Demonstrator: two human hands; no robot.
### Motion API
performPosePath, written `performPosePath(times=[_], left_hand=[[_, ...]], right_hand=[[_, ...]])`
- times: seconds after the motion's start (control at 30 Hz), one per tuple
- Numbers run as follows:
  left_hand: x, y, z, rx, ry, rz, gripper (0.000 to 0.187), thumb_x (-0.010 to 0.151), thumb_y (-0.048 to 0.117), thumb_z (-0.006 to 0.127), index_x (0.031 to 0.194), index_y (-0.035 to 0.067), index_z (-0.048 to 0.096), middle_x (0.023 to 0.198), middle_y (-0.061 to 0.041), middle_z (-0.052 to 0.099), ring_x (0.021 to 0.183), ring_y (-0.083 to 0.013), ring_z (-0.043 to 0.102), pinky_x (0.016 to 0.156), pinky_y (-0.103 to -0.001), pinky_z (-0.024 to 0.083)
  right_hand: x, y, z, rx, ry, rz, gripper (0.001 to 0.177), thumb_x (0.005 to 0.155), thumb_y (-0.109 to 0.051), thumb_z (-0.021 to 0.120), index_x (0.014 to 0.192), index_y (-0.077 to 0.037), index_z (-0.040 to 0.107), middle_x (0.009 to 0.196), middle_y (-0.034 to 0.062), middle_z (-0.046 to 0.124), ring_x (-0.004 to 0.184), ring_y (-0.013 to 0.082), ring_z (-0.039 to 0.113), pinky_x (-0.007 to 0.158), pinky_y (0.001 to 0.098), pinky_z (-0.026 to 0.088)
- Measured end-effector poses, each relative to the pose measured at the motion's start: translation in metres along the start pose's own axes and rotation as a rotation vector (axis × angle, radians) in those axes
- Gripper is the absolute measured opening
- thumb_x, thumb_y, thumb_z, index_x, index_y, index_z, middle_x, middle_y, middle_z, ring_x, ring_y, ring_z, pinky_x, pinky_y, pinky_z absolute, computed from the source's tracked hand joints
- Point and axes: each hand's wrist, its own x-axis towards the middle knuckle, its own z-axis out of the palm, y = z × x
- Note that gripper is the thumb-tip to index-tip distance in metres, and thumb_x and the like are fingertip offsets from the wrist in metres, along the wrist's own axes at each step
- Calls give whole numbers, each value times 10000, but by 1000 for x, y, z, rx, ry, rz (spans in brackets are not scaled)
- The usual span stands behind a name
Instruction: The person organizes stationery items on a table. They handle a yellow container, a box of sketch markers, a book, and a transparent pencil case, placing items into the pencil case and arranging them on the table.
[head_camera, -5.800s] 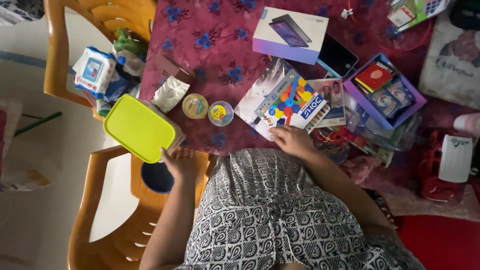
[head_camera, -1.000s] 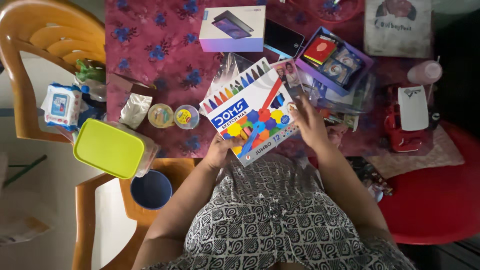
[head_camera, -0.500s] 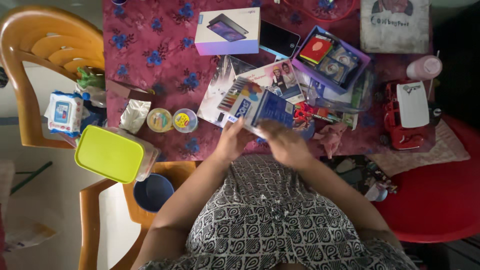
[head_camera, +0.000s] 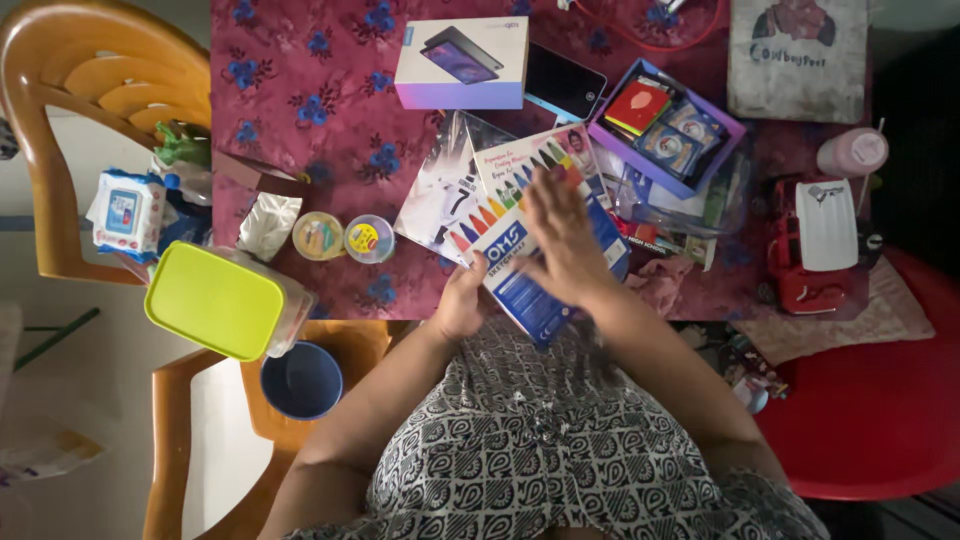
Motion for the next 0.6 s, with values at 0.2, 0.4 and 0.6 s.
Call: performPosePath(times=[0.2,0.4,0.6], left_hand=[[-5,-13,-9,-62,27,4,679,1031,506,517,1538,69,401,1470,-114,569,1338,-289,572,1087,-488,498],[1,-16,-10,-39,103,-63,635,1037,475,526,1509,58,443,1393,-126,623,1244,-292,631,1019,-490,536],[13,-10,0,38,99,-132,658,1007,524,514,1471,61,459,1319,-143,652,1173,-310,658,964,-518,553]], right_hand=[[3,50,-3,-6,-35,226,906,1007,-732,330,1673,-205,15,1755,125,-6,1626,366,16,1280,636,-13],[-9,81,-8,-76,7,615,871,1057,-675,339,1679,-124,78,1757,173,79,1629,391,58,1272,675,58],[-5,68,15,-174,-73,564,913,1062,-690,315,1679,-85,20,1764,168,6,1617,415,-8,1279,667,24]])
